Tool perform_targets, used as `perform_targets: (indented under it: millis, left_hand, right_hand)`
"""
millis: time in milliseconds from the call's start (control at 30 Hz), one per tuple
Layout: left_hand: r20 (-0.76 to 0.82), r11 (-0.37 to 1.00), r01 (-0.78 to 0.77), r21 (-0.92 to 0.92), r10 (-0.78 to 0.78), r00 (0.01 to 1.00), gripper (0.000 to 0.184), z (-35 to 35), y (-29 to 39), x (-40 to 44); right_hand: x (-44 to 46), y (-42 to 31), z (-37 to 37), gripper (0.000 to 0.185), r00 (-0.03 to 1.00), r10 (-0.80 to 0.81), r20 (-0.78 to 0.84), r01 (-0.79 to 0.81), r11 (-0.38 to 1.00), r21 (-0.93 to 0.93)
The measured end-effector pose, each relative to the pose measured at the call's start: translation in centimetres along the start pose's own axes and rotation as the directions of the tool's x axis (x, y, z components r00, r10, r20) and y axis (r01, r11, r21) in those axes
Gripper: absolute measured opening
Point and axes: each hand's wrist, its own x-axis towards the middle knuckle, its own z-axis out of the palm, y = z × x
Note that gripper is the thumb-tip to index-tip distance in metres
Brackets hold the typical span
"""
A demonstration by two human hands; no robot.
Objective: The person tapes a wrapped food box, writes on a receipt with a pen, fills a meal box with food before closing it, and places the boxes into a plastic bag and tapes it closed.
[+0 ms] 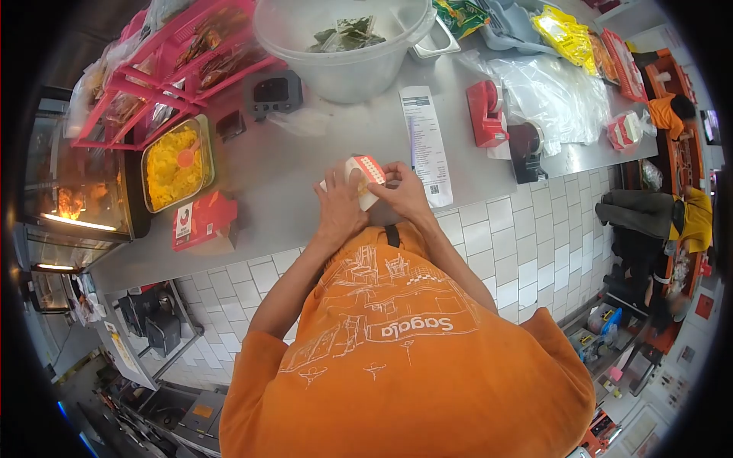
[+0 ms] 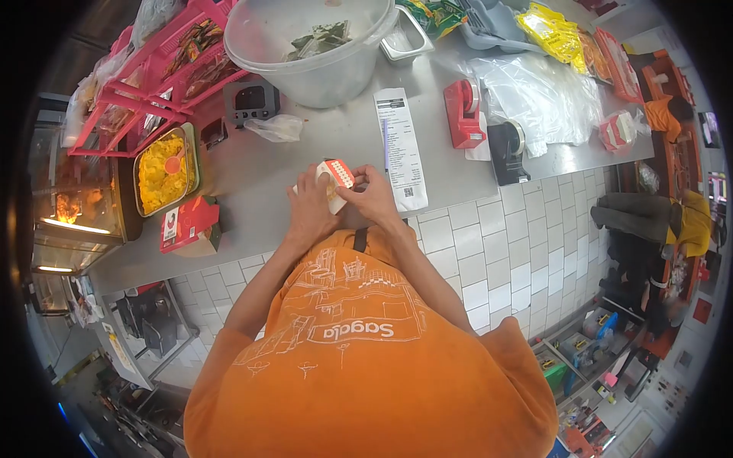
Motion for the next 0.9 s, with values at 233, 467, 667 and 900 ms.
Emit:
perform_targets:
  millis: [233, 467, 667, 900]
  left_hand:
    - [-0.030, 0.993, 0.111, -0.034, -0.112, 0.993, 0.079, 1.3, 0.5, 0.0]
    - [-0.126, 0.997, 0.010, -0.077, -0.020, 0.992, 0.089, 1.9, -0.9, 1.4]
    - [-0.189, 0.982, -0.081, -0.170, 0.048, 0.981, 0.082, 2.2, -1.6, 2.5]
    - [-0.310, 0.555, 0.285, -0.781, -0.742, 0.595, 0.026, -1.3, -10.9, -7.9]
  right_hand:
    - [1.6, 2.1, -0.1, 0.048, 0.995, -0.089, 0.051, 0.087, 0.995, 0.047]
    - [2.5, 3.5, 1.3, 0.033, 0.973, -0.203, 0.107, 0.193, 0.977, 0.095]
    - [4.4, 3.9, 3.4, 0.031, 0.895, -0.430, 0.118, 0.404, 0.671, -0.622]
    - [2.5, -3.7, 3.4, 0.040, 0.806, -0.592, -0.005, 0.510, 0.698, -0.503]
